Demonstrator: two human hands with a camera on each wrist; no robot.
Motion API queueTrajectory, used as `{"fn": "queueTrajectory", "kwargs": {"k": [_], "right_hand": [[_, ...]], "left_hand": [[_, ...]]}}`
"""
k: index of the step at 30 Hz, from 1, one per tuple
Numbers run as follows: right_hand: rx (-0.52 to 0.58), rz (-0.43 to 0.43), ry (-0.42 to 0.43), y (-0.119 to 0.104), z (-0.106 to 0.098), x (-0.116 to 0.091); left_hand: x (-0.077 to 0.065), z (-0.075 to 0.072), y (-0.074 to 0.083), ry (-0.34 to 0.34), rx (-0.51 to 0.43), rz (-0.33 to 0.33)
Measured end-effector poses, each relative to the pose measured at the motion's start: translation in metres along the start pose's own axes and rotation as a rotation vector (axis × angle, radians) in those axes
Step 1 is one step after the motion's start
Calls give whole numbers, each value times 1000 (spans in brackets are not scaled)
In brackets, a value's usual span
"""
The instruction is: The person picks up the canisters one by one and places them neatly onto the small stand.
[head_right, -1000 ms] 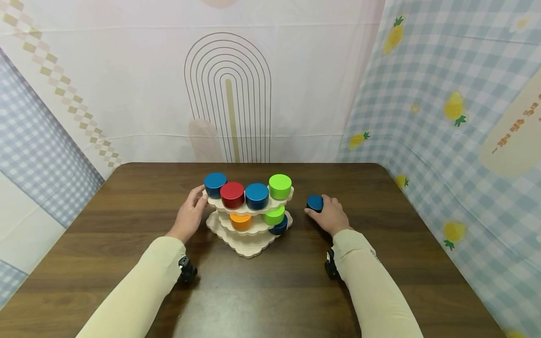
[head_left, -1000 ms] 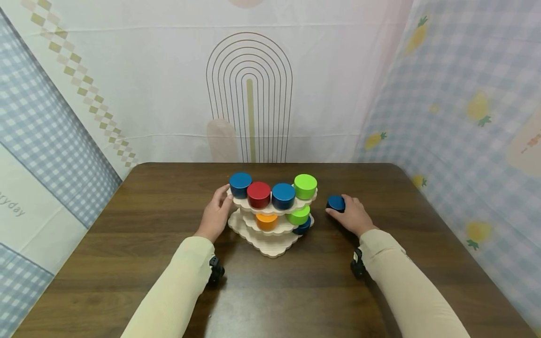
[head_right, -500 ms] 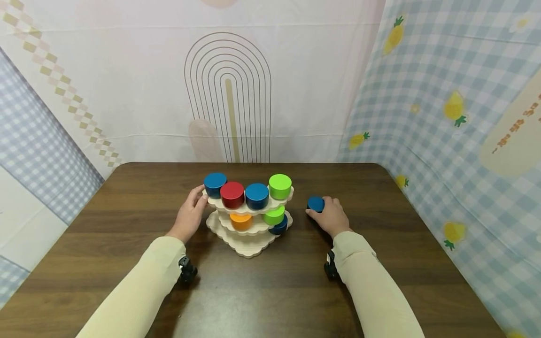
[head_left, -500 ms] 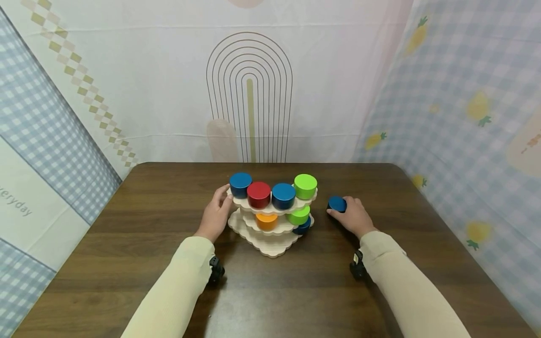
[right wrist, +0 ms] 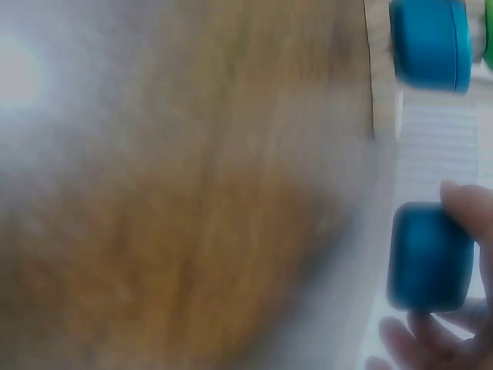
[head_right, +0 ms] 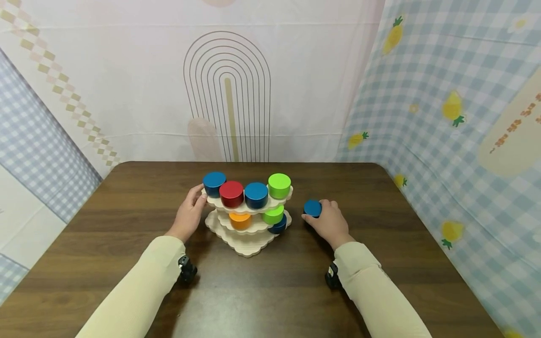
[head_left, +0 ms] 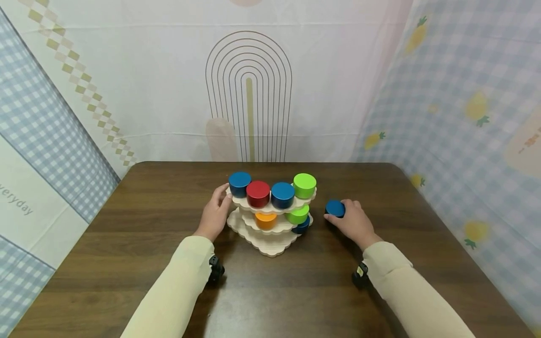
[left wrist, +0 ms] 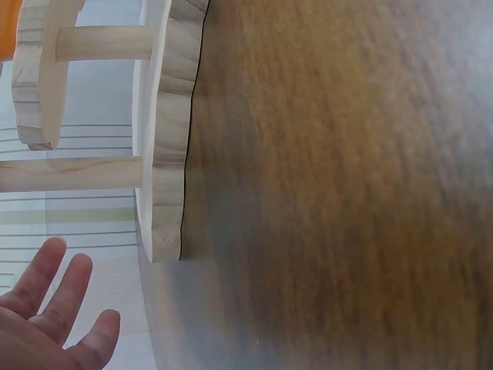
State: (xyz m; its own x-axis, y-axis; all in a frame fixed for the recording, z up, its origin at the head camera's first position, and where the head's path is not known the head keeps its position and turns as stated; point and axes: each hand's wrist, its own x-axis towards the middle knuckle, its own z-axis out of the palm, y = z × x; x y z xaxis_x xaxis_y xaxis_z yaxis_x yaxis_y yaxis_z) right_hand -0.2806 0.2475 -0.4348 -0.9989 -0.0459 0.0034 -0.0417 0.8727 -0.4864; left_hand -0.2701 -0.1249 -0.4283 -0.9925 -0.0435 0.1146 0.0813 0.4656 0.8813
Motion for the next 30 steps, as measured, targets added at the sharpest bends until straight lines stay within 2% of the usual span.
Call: {"fn": "queueTrajectory", "kwargs": {"k": [23, 30], "right_hand": [[-17, -78, -1, -35, 11, -56], [-22, -102, -30, -47, 18, -67]], "left_hand": [[-2, -1, 3, -6, -7, -8], [-1, -1, 2, -6, -3, -6]]}}
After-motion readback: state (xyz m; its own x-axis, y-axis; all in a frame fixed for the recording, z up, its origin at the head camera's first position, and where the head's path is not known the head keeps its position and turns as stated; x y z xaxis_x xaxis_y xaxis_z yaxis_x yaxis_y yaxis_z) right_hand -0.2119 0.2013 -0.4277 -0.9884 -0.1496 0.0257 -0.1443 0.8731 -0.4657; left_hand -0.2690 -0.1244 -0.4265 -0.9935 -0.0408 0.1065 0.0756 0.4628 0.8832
